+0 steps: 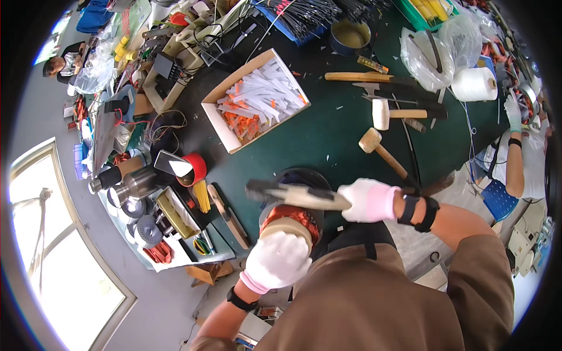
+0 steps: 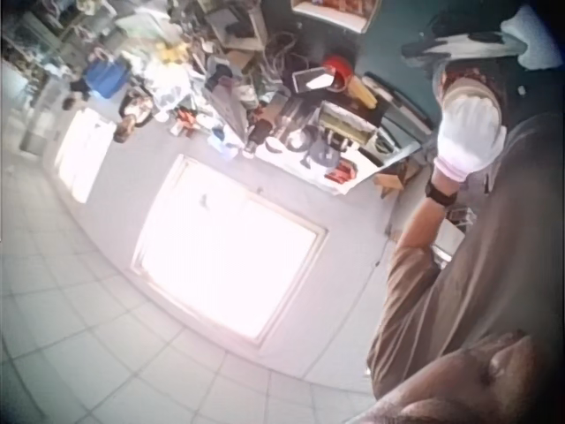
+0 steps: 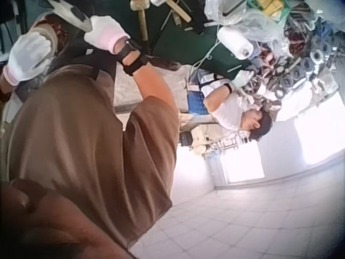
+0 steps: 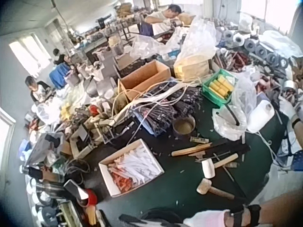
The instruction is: Assembling a motor stator by hammering components and adjusting copper wire coils.
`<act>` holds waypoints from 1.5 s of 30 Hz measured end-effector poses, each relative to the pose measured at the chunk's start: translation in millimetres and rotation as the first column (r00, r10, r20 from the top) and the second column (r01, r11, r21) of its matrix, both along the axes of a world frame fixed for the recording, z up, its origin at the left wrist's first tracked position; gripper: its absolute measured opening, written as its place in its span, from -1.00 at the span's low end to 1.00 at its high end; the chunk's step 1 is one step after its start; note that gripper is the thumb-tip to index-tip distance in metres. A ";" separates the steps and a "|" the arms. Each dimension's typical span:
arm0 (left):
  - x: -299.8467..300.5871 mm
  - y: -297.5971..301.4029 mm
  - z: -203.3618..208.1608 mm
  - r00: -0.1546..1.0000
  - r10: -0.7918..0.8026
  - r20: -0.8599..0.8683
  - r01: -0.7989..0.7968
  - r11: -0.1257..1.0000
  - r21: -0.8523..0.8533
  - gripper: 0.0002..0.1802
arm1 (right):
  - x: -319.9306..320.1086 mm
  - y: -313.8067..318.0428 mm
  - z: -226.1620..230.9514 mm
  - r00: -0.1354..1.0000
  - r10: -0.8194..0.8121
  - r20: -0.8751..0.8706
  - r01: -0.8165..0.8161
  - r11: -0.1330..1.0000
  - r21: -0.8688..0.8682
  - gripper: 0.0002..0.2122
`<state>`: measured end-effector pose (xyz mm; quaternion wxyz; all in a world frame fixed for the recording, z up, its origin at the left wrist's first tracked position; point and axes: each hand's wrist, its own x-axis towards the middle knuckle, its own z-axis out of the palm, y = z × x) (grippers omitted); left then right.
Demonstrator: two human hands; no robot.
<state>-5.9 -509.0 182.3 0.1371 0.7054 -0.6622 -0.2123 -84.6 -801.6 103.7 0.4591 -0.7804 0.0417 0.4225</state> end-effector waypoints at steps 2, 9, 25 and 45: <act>-10.8 -2.7 0.9 0.920 0.383 -0.083 -0.387 0.921 -0.049 -0.50 | -14.6 -4.6 -3.2 0.968 -0.233 0.090 0.224 0.969 0.107 -0.69; -42.6 16.6 2.7 0.813 0.561 0.157 -0.573 0.819 0.038 -0.15 | -69.3 14.3 -31.7 0.962 -0.261 0.079 0.272 0.927 -0.256 -0.67; -29.7 121.3 53.5 0.375 0.903 0.211 -0.899 0.409 -0.154 -0.22 | -115.0 109.7 40.8 0.938 -0.075 0.340 0.221 0.883 -0.415 -0.76; 53.1 135.1 -88.1 0.678 0.731 0.078 -0.721 0.682 -0.119 -0.19 | -150.7 170.8 51.1 0.883 -0.007 0.470 0.271 0.825 -0.496 -0.77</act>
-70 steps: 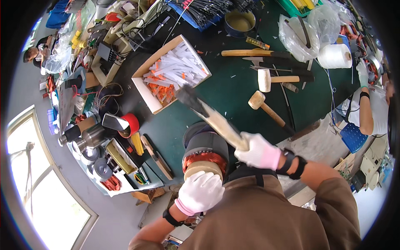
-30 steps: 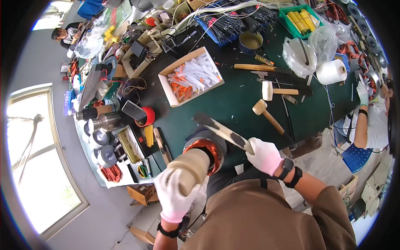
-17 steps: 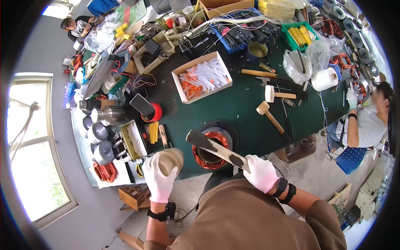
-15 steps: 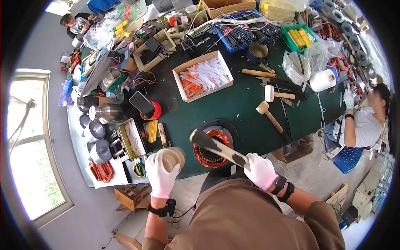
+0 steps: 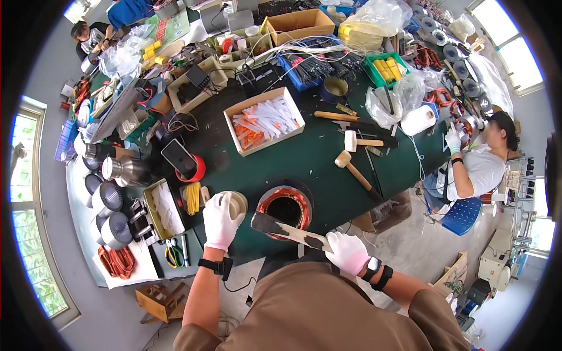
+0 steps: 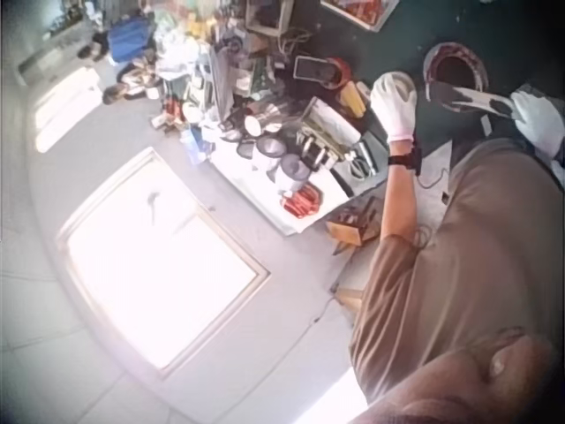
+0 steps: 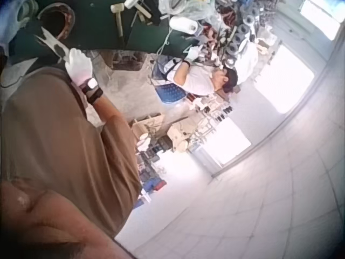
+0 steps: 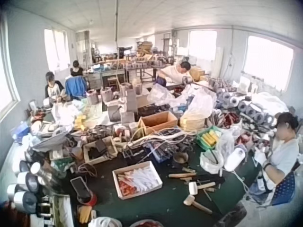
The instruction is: Assembling a motor stator by hammering components and adjusting copper wire coils.
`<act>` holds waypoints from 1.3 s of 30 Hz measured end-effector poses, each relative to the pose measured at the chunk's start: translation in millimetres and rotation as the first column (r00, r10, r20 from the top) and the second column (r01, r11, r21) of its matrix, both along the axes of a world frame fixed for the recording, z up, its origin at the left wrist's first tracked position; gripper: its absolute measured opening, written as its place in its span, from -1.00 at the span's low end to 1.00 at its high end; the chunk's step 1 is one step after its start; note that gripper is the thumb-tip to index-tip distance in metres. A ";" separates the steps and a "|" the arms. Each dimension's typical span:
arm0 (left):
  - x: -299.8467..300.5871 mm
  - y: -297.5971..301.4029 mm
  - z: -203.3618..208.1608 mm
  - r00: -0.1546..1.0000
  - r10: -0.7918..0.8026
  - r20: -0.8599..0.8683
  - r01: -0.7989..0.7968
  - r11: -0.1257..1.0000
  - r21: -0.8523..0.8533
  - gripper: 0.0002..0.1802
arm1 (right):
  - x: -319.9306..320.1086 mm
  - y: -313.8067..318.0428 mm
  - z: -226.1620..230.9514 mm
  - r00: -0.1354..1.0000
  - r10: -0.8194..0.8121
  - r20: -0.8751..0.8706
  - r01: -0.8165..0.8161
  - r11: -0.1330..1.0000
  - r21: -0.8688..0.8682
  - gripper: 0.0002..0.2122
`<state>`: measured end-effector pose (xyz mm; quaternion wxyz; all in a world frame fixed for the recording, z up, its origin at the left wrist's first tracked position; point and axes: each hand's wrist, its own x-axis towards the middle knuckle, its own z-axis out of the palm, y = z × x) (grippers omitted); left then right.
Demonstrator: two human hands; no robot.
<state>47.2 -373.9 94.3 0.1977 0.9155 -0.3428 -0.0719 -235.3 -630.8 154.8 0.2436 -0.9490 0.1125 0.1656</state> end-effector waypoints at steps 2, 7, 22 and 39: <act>1.9 -6.2 -0.6 1.000 0.001 0.009 -0.001 1.000 -0.006 -0.18 | -0.6 -2.1 -3.2 0.976 -0.211 0.048 0.208 0.976 0.069 -0.79; -10.4 -36.9 29.4 0.999 0.003 0.033 0.003 0.984 -0.177 -0.26 | -4.0 -52.6 -73.6 0.857 -0.515 -0.020 0.516 0.855 0.047 -0.71; -90.1 -9.0 33.0 0.866 0.242 -0.438 -0.269 0.963 0.001 -0.62 | 15.5 -90.4 -96.9 0.896 -0.322 0.305 0.350 0.936 -0.040 -0.62; -410.5 388.8 -86.8 -0.406 0.205 -0.890 -0.312 0.885 0.346 -0.57 | -132.3 -67.1 -124.4 0.821 0.322 -0.472 -0.334 0.941 0.062 -0.79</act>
